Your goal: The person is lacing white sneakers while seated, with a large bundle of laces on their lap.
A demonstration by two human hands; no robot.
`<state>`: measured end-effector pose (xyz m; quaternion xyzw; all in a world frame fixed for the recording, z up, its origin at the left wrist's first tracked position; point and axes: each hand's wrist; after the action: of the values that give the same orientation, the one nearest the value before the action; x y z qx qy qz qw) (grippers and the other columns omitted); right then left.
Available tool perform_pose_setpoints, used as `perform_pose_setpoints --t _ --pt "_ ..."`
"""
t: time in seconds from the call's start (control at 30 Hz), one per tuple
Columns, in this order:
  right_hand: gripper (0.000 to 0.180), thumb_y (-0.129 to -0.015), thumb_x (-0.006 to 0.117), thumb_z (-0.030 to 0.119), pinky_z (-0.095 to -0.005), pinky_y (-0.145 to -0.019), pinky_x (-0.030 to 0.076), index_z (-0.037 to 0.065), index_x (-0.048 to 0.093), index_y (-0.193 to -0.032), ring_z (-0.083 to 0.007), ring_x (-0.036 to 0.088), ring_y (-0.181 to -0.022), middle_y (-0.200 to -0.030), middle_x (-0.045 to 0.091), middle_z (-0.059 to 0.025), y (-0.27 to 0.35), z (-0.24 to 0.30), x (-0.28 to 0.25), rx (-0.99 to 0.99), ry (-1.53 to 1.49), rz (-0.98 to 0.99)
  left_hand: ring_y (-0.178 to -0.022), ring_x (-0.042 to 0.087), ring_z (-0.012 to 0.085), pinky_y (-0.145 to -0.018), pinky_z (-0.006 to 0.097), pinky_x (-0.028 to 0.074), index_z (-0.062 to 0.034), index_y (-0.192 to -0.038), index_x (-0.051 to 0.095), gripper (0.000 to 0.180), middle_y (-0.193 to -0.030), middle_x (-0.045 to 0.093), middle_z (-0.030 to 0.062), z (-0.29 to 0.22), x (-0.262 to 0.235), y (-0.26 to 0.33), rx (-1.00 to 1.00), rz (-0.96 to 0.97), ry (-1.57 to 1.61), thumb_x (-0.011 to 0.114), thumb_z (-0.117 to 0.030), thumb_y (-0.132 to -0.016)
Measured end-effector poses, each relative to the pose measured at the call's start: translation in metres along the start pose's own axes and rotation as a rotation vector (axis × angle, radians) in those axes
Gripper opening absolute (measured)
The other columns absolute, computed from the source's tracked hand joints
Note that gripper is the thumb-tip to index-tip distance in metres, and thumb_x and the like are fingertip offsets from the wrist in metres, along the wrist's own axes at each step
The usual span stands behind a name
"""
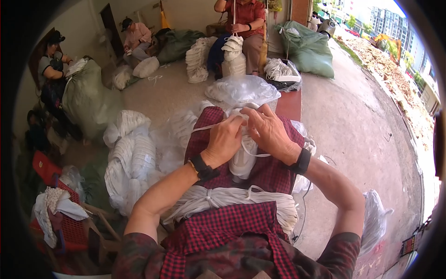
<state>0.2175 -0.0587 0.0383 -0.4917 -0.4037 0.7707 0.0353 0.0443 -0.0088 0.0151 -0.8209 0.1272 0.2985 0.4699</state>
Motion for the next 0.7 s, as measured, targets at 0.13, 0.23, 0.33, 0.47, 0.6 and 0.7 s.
perform_pose_setpoints --t 0.13,0.23,0.33,0.47,0.6,0.7 --pt "0.048 -0.075 0.059 -0.002 -0.0444 -0.082 0.049 0.005 0.048 -0.121 -0.0353 0.056 -0.097 -0.094 0.066 -0.0143 -0.003 -0.008 0.011 0.067 -0.012 0.037 -0.079 0.066 0.0326 -0.069 0.041 0.052 -0.0019 -0.098 0.062 0.019 -0.086 0.066 0.0136 0.001 0.0 -0.002 -0.072 0.024 -0.004 0.064 0.002 -0.079" --pt "0.045 -0.075 0.059 -0.003 -0.046 -0.079 0.049 0.004 0.046 -0.118 -0.0356 0.057 -0.095 -0.09 0.068 -0.0143 -0.011 -0.004 0.017 0.025 0.045 0.047 -0.08 0.066 0.0344 -0.069 0.042 0.052 -0.0015 -0.097 0.062 0.019 -0.086 0.066 0.0143 0.003 -0.002 0.0 -0.111 0.005 0.003 0.064 0.002 -0.079" --pt "0.038 -0.076 0.059 -0.001 -0.0459 -0.077 0.049 0.004 0.044 -0.111 -0.0355 0.057 -0.094 -0.09 0.068 -0.0142 -0.014 0.005 0.014 0.002 0.102 0.096 -0.082 0.066 0.0371 -0.068 0.044 0.052 -0.0008 -0.095 0.061 0.016 -0.087 0.067 0.0156 0.004 -0.003 0.0 -0.081 -0.037 -0.021 0.064 0.001 -0.079" --pt "0.031 -0.081 0.059 0.005 -0.0472 -0.076 0.049 0.002 0.044 -0.108 -0.036 0.057 -0.097 -0.089 0.068 -0.013 -0.009 0.01 0.014 0.07 0.243 0.13 -0.08 0.065 0.0391 -0.067 0.047 0.051 -0.0005 -0.094 0.061 0.014 -0.087 0.065 0.0182 -0.003 -0.003 0.002 -0.081 -0.024 0.035 0.063 0.0 -0.08" --pt "0.032 -0.079 0.06 0.004 -0.0458 -0.077 0.05 0.0 0.044 -0.107 -0.0363 0.057 -0.098 -0.087 0.067 -0.0153 -0.014 0.016 0.024 0.053 0.321 0.176 -0.08 0.064 0.0401 -0.066 0.048 0.051 -0.0001 -0.093 0.06 0.013 -0.085 0.064 0.0188 -0.001 -0.007 0.007 -0.069 -0.049 0.038 0.064 -0.001 -0.081" --pt "0.034 -0.076 0.061 0.002 -0.0444 -0.075 0.05 -0.002 0.044 -0.106 -0.037 0.058 -0.098 -0.084 0.065 -0.0168 -0.011 0.015 0.023 0.0 0.364 0.19 -0.079 0.064 0.0406 -0.066 0.048 0.05 -0.0002 -0.092 0.06 0.013 -0.084 0.064 0.0193 -0.002 -0.005 0.007 -0.056 -0.059 0.063 0.065 -0.003 -0.081"
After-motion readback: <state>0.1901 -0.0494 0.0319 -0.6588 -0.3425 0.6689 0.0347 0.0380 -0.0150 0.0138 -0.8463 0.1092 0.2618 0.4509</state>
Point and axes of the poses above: each hand's wrist, its own y-axis away from the middle knuckle, its own x-axis out of the palm, z = x × y
